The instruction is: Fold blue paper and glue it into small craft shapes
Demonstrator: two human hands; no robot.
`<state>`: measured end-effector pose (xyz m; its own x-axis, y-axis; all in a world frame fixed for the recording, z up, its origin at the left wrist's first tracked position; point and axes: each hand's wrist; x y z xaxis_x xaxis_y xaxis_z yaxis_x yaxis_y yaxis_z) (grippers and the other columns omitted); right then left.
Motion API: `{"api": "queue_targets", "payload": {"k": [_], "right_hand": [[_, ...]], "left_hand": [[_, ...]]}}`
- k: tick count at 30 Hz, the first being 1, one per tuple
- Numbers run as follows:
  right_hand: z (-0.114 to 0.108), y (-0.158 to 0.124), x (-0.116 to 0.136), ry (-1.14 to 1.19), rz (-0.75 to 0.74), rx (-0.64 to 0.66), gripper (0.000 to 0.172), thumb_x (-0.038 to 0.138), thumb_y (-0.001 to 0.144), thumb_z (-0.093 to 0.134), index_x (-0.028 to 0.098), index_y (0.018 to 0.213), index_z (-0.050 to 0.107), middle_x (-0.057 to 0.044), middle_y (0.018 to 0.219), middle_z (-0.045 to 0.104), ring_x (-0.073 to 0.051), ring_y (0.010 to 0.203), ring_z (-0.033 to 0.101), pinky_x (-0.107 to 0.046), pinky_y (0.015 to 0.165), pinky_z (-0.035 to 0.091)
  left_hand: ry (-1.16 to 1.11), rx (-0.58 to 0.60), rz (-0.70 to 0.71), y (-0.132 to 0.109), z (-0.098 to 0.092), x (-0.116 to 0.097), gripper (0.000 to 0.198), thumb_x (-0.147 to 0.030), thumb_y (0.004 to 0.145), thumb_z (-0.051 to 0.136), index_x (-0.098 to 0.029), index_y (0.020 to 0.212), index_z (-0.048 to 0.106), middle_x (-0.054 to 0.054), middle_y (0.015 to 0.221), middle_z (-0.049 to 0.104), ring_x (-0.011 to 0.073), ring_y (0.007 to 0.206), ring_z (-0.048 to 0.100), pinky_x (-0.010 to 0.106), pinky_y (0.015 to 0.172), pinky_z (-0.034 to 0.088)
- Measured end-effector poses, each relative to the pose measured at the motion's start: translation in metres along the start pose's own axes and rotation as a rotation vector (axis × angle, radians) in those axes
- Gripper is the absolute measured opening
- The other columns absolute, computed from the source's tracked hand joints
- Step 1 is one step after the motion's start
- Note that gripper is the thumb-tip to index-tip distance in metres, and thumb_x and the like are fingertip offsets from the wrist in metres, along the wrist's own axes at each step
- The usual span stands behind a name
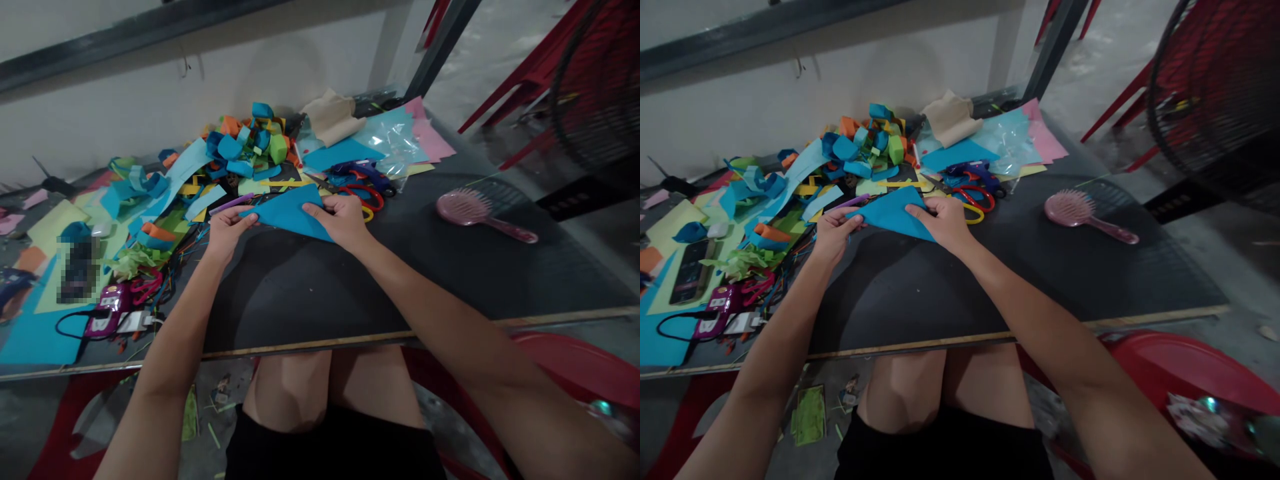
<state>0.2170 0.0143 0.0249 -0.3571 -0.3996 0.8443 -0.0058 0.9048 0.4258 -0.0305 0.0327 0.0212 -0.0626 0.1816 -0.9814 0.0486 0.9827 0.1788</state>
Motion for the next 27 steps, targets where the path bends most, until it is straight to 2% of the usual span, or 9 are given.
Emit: {"api": "queue_targets", "payload": {"k": [4, 7, 11, 15, 21, 27], "right_hand": [[0.0006, -0.0002, -0.0001, -0.028, -0.013, -0.003, 0.061, 0.054, 0.081, 0.065, 0.022, 0.051, 0.024, 0.005, 0.051, 0.020, -0.008, 0.051, 0.021, -0.029, 0.051, 0.020], [0.0018, -0.0009, 0.0005, -0.045, -0.030, 0.001, 0.061, 0.056, 0.081, 0.065, 0.022, 0.051, 0.025, 0.006, 0.051, 0.020, -0.008, 0.051, 0.020, -0.029, 0.051, 0.019], [0.0031, -0.0022, -0.0004, -0.050, -0.019, 0.012, 0.061, 0.060, 0.081, 0.063, 0.021, 0.050, 0.027, 0.006, 0.051, 0.019, -0.008, 0.052, 0.021, -0.028, 0.051, 0.019], [0.0031, -0.0028, -0.0024, -0.045, -0.026, 0.018, 0.058, 0.054, 0.082, 0.065, 0.021, 0.051, 0.029, 0.006, 0.052, 0.020, -0.008, 0.053, 0.021, -0.028, 0.051, 0.019], [0.0020, -0.0015, -0.0001, -0.008, -0.033, 0.005, 0.059, 0.050, 0.081, 0.067, 0.022, 0.051, 0.025, 0.006, 0.052, 0.020, -0.007, 0.051, 0.020, -0.028, 0.050, 0.019], [-0.0014, 0.0010, 0.0030, -0.033, -0.046, -0.006, 0.065, 0.060, 0.080, 0.065, 0.022, 0.051, 0.021, 0.006, 0.051, 0.018, -0.007, 0.050, 0.019, -0.028, 0.050, 0.019]], "left_hand": [[0.001, -0.001, 0.025, -0.0023, 0.0022, -0.0014, 0.050, -0.051, 0.057, 0.087, -0.018, 0.093, 0.075, 0.005, 0.087, 0.074, 0.0119, 0.065, 0.064, 0.023, 0.053, 0.052], [0.037, -0.017, 0.006, -0.0051, 0.0051, -0.0037, 0.053, -0.054, 0.055, 0.087, -0.016, 0.091, 0.075, 0.004, 0.079, 0.073, 0.0109, 0.059, 0.061, 0.023, 0.051, 0.052], [0.082, -0.019, -0.019, -0.0073, 0.0086, -0.0075, 0.047, -0.052, 0.059, 0.085, -0.013, 0.082, 0.075, 0.005, 0.070, 0.071, 0.0119, 0.057, 0.062, 0.024, 0.052, 0.052], [0.064, -0.024, -0.030, -0.0076, 0.0098, -0.0098, 0.038, -0.046, 0.060, 0.086, -0.014, 0.077, 0.076, 0.004, 0.064, 0.070, 0.0115, 0.054, 0.062, 0.023, 0.050, 0.050], [0.062, -0.018, -0.037, -0.0074, 0.0072, -0.0095, 0.032, -0.038, 0.062, 0.085, -0.012, 0.079, 0.077, 0.004, 0.062, 0.071, 0.0105, 0.052, 0.062, 0.022, 0.050, 0.050], [0.059, 0.030, -0.052, -0.0036, -0.0001, -0.0074, 0.035, -0.042, 0.065, 0.081, -0.012, 0.082, 0.077, 0.005, 0.061, 0.072, 0.0131, 0.053, 0.065, 0.024, 0.050, 0.052]]}}
Point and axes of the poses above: each hand's wrist, its own y-axis towards the middle knuckle, its own z-axis out of the palm, x = y × z
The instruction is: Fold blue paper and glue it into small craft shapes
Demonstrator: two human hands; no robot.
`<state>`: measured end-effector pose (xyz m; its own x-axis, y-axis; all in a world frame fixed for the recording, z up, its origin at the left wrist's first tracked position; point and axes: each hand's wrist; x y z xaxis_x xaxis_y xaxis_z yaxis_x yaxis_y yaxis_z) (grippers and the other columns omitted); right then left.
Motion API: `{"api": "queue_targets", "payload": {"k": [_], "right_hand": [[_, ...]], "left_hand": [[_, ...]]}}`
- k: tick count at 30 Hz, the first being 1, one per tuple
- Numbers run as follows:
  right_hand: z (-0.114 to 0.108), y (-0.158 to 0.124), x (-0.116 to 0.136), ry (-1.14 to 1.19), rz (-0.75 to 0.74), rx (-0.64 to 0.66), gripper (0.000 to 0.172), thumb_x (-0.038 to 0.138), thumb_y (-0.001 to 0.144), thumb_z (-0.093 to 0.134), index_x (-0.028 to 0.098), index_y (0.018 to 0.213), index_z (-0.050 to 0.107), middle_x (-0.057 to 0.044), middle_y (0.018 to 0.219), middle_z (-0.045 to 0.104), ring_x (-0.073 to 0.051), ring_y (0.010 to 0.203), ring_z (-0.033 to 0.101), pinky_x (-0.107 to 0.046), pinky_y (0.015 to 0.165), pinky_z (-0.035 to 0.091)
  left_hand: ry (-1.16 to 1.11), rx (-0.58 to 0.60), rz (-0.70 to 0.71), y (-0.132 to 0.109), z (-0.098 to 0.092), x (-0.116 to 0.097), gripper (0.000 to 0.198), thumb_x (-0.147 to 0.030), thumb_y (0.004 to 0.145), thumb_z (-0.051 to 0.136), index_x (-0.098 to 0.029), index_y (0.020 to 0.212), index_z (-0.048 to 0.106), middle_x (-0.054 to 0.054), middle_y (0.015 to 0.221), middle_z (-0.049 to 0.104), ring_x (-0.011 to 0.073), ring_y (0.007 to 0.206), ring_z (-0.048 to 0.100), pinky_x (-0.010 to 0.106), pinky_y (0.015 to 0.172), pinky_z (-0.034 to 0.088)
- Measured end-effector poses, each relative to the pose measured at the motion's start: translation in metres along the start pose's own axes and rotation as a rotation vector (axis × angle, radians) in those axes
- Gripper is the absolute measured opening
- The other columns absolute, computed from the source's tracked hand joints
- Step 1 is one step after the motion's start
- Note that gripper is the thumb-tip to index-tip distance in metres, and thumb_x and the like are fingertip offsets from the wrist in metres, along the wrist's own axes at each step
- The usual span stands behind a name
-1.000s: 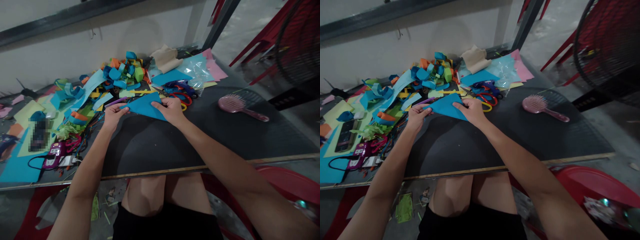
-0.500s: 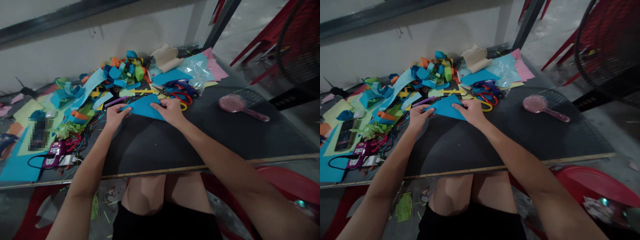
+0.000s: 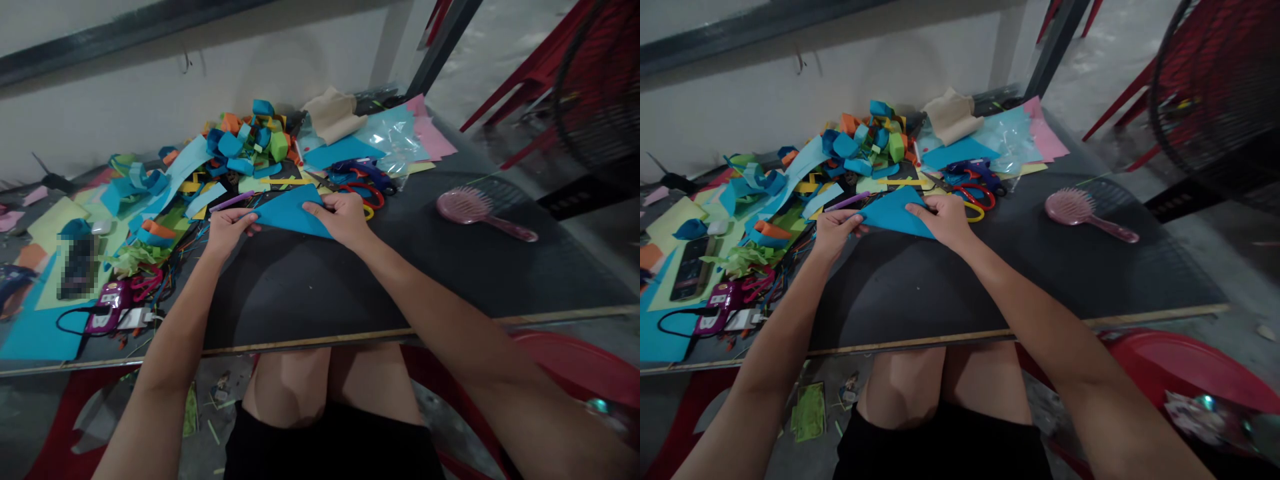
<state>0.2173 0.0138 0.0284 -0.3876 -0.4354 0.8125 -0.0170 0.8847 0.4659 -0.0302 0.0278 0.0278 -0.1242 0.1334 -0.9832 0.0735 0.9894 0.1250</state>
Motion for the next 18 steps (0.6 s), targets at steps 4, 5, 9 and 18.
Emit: {"api": "queue_targets", "payload": {"k": [4, 5, 9, 18], "right_hand": [[-0.001, 0.001, 0.000, 0.005, -0.021, 0.011, 0.067, 0.066, 0.080, 0.062, 0.022, 0.050, 0.021, 0.006, 0.051, 0.016, -0.007, 0.050, 0.018, -0.028, 0.050, 0.019], [-0.001, 0.001, 0.000, 0.003, -0.021, 0.014, 0.068, 0.067, 0.080, 0.062, 0.022, 0.050, 0.021, 0.006, 0.051, 0.016, -0.007, 0.051, 0.017, -0.028, 0.050, 0.018], [0.001, 0.001, -0.002, -0.026, 0.002, 0.019, 0.067, 0.065, 0.081, 0.062, 0.022, 0.050, 0.021, 0.006, 0.052, 0.016, -0.008, 0.052, 0.017, -0.028, 0.050, 0.018], [-0.001, 0.003, -0.009, -0.068, 0.017, 0.125, 0.066, 0.066, 0.081, 0.061, 0.021, 0.050, 0.023, 0.006, 0.052, 0.018, -0.008, 0.052, 0.020, -0.028, 0.053, 0.019]], "left_hand": [[0.002, 0.076, -0.044, 0.002, -0.005, 0.001, 0.040, -0.045, 0.069, 0.078, -0.011, 0.089, 0.076, 0.007, 0.065, 0.073, 0.0162, 0.059, 0.070, 0.025, 0.054, 0.055], [0.004, 0.084, -0.053, 0.003, -0.006, 0.001, 0.041, -0.046, 0.071, 0.077, -0.010, 0.090, 0.075, 0.006, 0.063, 0.072, 0.0165, 0.059, 0.071, 0.025, 0.053, 0.055], [0.036, 0.064, -0.043, 0.002, -0.007, 0.000, 0.039, -0.046, 0.074, 0.074, -0.011, 0.091, 0.075, 0.004, 0.056, 0.069, 0.0161, 0.054, 0.070, 0.023, 0.050, 0.054], [0.277, 0.300, -0.085, 0.000, -0.019, -0.005, 0.032, -0.038, 0.074, 0.076, -0.011, 0.091, 0.078, 0.010, 0.072, 0.076, 0.0171, 0.064, 0.072, 0.024, 0.059, 0.058]]}}
Point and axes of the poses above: each hand's wrist, its own y-axis towards the middle knuckle, its own z-axis out of the palm, x = y × z
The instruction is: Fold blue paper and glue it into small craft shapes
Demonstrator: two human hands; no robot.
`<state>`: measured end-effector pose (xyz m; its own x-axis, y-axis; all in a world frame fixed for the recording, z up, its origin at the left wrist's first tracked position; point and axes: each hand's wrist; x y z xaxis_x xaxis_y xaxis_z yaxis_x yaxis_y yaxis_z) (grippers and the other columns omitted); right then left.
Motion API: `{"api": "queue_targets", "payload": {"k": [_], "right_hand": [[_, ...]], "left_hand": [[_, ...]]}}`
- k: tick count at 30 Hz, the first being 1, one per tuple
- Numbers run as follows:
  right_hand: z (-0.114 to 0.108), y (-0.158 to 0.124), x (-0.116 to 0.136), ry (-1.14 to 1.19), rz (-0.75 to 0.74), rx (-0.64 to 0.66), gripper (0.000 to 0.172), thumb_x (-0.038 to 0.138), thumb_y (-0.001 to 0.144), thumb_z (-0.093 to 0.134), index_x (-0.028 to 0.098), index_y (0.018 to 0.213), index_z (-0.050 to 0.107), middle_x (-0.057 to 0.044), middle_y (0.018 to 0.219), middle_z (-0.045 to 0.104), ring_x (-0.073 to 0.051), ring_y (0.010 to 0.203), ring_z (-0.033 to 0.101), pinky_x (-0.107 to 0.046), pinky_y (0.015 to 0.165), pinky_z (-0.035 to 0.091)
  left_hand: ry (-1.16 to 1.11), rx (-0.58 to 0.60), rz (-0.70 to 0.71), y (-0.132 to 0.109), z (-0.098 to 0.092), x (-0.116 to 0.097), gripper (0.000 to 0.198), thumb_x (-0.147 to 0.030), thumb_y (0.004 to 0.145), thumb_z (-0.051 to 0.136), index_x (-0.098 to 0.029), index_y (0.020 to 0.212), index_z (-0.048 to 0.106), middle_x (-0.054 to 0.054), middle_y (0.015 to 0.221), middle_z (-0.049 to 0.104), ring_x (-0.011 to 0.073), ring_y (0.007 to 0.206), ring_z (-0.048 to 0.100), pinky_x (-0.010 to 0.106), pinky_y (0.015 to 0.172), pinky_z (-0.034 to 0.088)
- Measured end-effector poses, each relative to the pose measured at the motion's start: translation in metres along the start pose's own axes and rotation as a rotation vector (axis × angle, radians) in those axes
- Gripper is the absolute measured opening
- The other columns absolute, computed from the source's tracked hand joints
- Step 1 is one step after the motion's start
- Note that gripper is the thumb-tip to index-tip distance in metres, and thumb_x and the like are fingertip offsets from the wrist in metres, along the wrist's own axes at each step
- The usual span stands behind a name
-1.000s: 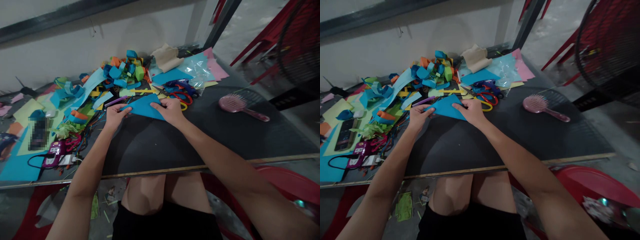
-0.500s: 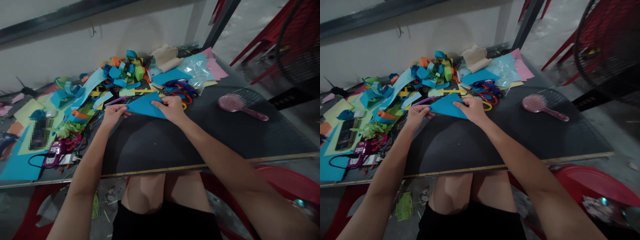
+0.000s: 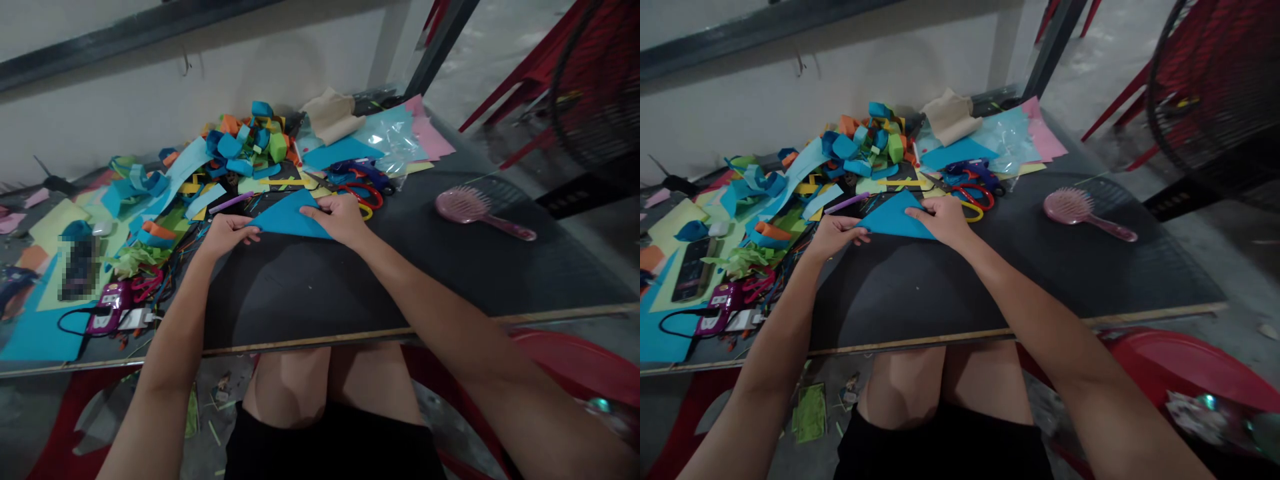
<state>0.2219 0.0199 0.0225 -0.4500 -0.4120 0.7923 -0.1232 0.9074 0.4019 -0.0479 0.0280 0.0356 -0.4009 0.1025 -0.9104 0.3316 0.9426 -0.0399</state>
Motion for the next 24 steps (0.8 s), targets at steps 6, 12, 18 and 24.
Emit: {"api": "queue_targets", "payload": {"k": [6, 12, 18, 24], "right_hand": [[-0.005, 0.003, 0.000, -0.039, 0.005, 0.073, 0.069, 0.069, 0.079, 0.062, 0.021, 0.049, 0.023, 0.006, 0.051, 0.018, -0.007, 0.052, 0.019, -0.029, 0.054, 0.018], [-0.005, 0.004, -0.002, -0.024, 0.019, 0.120, 0.073, 0.076, 0.073, 0.061, 0.021, 0.049, 0.020, 0.007, 0.051, 0.015, -0.007, 0.053, 0.016, -0.029, 0.053, 0.016], [-0.010, 0.006, -0.008, 0.033, 0.088, 0.236, 0.073, 0.075, 0.071, 0.064, 0.021, 0.050, 0.021, 0.008, 0.051, 0.016, -0.006, 0.050, 0.017, -0.028, 0.051, 0.015], [-0.010, 0.004, -0.009, 0.215, 0.175, 0.250, 0.070, 0.075, 0.067, 0.069, 0.021, 0.048, 0.028, 0.008, 0.049, 0.019, -0.005, 0.048, 0.018, -0.027, 0.048, 0.016]], "left_hand": [[0.116, 0.108, -0.058, -0.003, 0.000, -0.010, 0.022, -0.034, 0.078, 0.072, -0.012, 0.077, 0.076, 0.009, 0.071, 0.076, 0.0138, 0.059, 0.069, 0.021, 0.053, 0.053], [0.101, 0.107, -0.011, -0.001, 0.001, -0.008, 0.023, -0.033, 0.078, 0.070, -0.014, 0.068, 0.074, 0.007, 0.059, 0.071, 0.0109, 0.051, 0.064, 0.018, 0.049, 0.050], [0.082, 0.105, 0.034, -0.001, 0.002, -0.005, 0.023, -0.036, 0.076, 0.072, -0.015, 0.066, 0.075, 0.007, 0.058, 0.071, 0.0118, 0.049, 0.064, 0.019, 0.046, 0.050], [0.077, 0.086, 0.041, 0.000, 0.000, -0.003, 0.027, -0.040, 0.075, 0.074, -0.015, 0.065, 0.074, 0.007, 0.058, 0.071, 0.0126, 0.049, 0.064, 0.021, 0.049, 0.053]]}}
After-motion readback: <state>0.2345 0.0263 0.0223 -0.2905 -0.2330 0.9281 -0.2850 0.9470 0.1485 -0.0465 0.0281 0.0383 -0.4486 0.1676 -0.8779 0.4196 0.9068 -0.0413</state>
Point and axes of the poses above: each hand's wrist, its own y-axis towards the middle knuckle, its own z-axis out of the palm, x = y × z
